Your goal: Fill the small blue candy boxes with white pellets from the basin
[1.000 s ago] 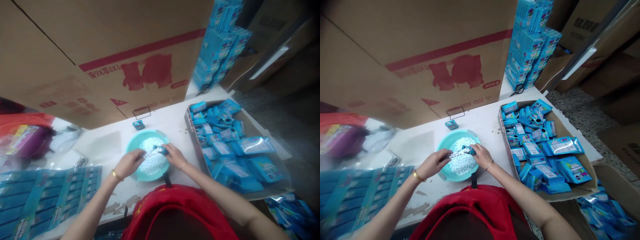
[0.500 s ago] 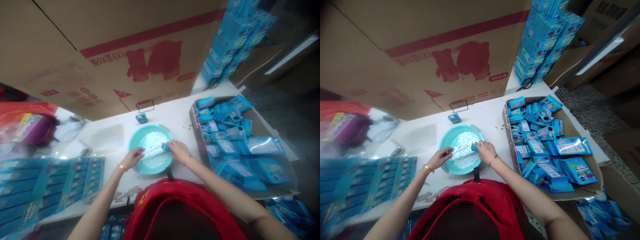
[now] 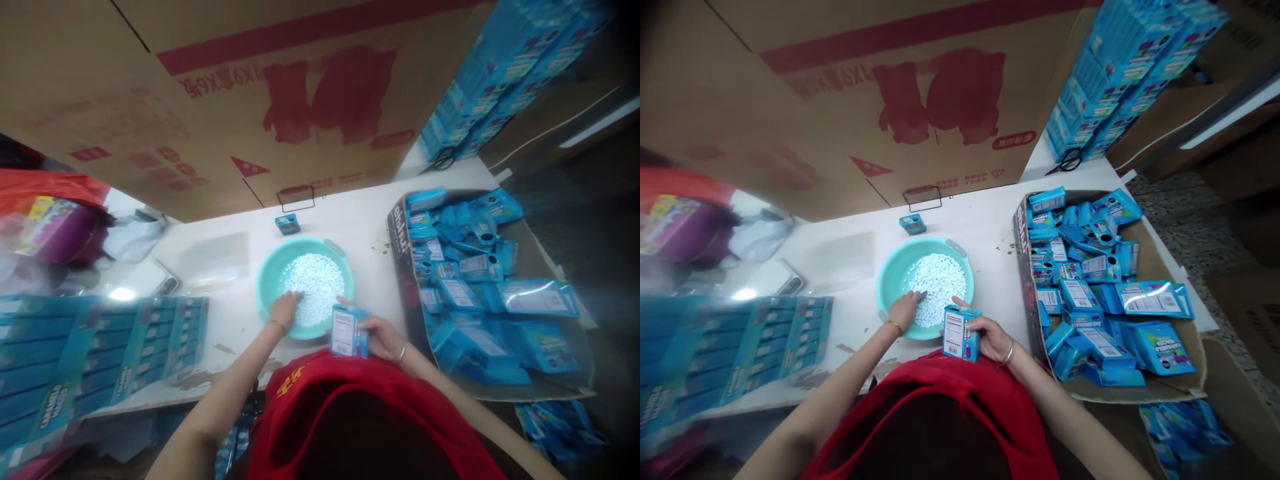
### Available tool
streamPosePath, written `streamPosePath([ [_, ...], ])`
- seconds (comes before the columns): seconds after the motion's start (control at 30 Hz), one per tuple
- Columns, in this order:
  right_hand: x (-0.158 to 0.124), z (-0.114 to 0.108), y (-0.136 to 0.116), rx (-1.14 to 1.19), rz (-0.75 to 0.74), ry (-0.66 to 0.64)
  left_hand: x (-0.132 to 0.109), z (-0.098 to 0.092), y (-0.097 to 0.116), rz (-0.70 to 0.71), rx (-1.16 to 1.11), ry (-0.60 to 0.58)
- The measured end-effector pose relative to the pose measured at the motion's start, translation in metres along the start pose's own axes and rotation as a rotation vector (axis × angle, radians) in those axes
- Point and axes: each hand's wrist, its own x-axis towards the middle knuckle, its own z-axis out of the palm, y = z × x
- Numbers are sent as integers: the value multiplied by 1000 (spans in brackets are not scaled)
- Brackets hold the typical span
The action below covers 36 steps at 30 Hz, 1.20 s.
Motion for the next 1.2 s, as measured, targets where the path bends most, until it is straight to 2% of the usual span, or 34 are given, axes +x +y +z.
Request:
streamPosePath([
  [0.13,-14,-8,4,-20,-25,5,10,24,21,54,-196,-23],
  [0.2,-18,-13,-2,-171,-64,48,13,24,20,94,-303,-20],
  [0.27,-18,-16,-10,-452,-164,141,12,18,14,150,-404,-14],
  [0.37,-8,-17,-22,-978,-437,336,6,-1,0,225,-513,11],
  [0.43,5,-18,-27,-1249,-607,420,-3,-20,-7,267,-568,38],
  [0.5,19,-18,-29,-1427,-713,461,-14,-44,-12,318,-622,63],
  [0.6,40,-16,-27,-1582,-780,487,-32,-86,-12,385,-646,99],
  [0.73,61,-7,-19,-1683,-814,422,-49,-136,-1,410,-456,82],
  [0.87,72,2,-7,-1710,-843,376,-57,-166,27,317,-74,31],
  [0.97,77,5,1,-1729,-840,389,-67,-181,59,238,211,-3],
  [1.07,80,2,4,-1710,-850,403,-78,-192,82,259,370,4],
  [1.13,80,-2,4,-1686,-857,415,-76,-193,81,275,387,50],
  [1.2,76,-7,0,-1652,-854,447,-61,-184,65,248,348,141],
])
